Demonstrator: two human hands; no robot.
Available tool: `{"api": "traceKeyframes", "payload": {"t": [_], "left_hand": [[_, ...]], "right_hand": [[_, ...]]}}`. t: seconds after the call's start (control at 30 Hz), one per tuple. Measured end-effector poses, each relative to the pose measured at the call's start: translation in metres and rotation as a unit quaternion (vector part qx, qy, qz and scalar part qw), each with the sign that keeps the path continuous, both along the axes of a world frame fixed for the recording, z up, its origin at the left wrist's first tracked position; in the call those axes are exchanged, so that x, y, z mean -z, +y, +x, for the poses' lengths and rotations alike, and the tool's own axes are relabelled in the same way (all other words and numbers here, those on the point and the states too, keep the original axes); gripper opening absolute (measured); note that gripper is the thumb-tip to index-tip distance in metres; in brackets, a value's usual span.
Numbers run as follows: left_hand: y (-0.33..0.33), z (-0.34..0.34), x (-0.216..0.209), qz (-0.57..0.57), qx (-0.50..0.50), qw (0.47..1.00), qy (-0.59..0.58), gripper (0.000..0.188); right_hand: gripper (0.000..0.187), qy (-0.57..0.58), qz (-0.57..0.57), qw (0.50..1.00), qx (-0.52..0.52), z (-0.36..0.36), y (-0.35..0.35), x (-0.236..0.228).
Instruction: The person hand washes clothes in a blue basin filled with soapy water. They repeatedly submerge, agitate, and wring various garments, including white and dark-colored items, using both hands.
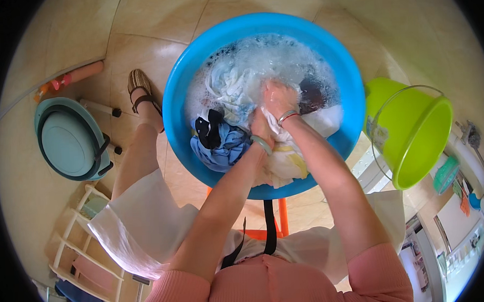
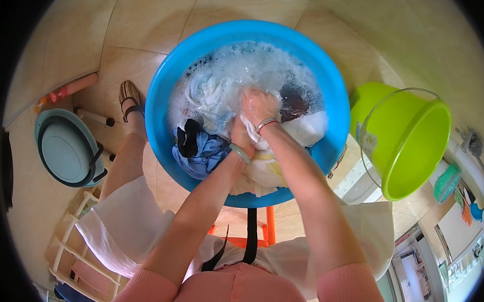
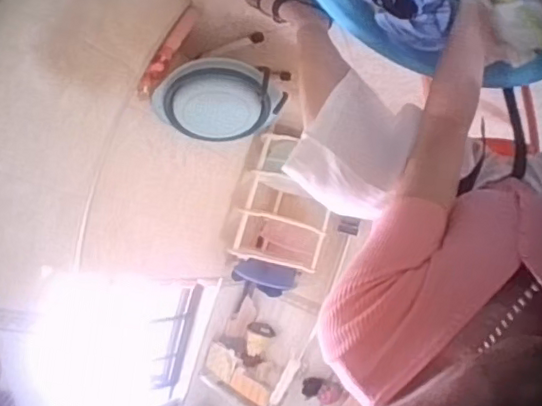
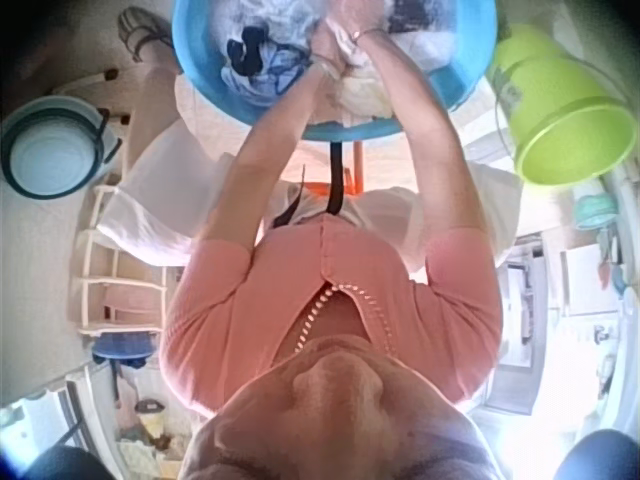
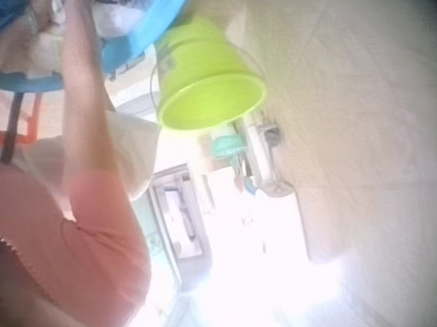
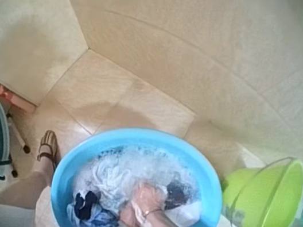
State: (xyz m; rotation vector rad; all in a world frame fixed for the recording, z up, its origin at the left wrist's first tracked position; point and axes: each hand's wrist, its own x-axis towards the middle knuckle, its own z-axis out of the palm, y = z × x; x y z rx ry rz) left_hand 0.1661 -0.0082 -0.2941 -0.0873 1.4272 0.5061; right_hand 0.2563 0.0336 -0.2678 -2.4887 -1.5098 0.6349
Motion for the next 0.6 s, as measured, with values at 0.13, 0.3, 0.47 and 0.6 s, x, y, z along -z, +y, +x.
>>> {"api": "traceKeyframes", "payload": {"t": [0.13, 0.3, 0.47, 0.6], "left_hand": [[0.018, 0.006, -0.033, 0.035, -0.009, 0.996, -0.085, 0.040], [0.000, -0.011, -0.008, 0.137, 0.150, 0.979, 0.000, 0.038], [0.000, -0.006, -0.019, 0.040, -0.015, 0.995, -0.091, 0.037], [0.001, -0.005, 0.010, 0.021, -0.003, 0.999, -0.026, 0.042]], "right_hand": [[0.022, -0.019, 0.034, 0.999, -0.011, -0.002, -0.005, -0.020], [0.013, 0.197, 0.061, 0.978, -0.016, -0.035, -0.074, -0.102], [0.012, 0.122, 0.017, 0.992, -0.003, -0.020, -0.039, -0.037], [0.016, 0.071, -0.107, 0.992, 0.001, 0.001, 0.023, -0.010]]}}
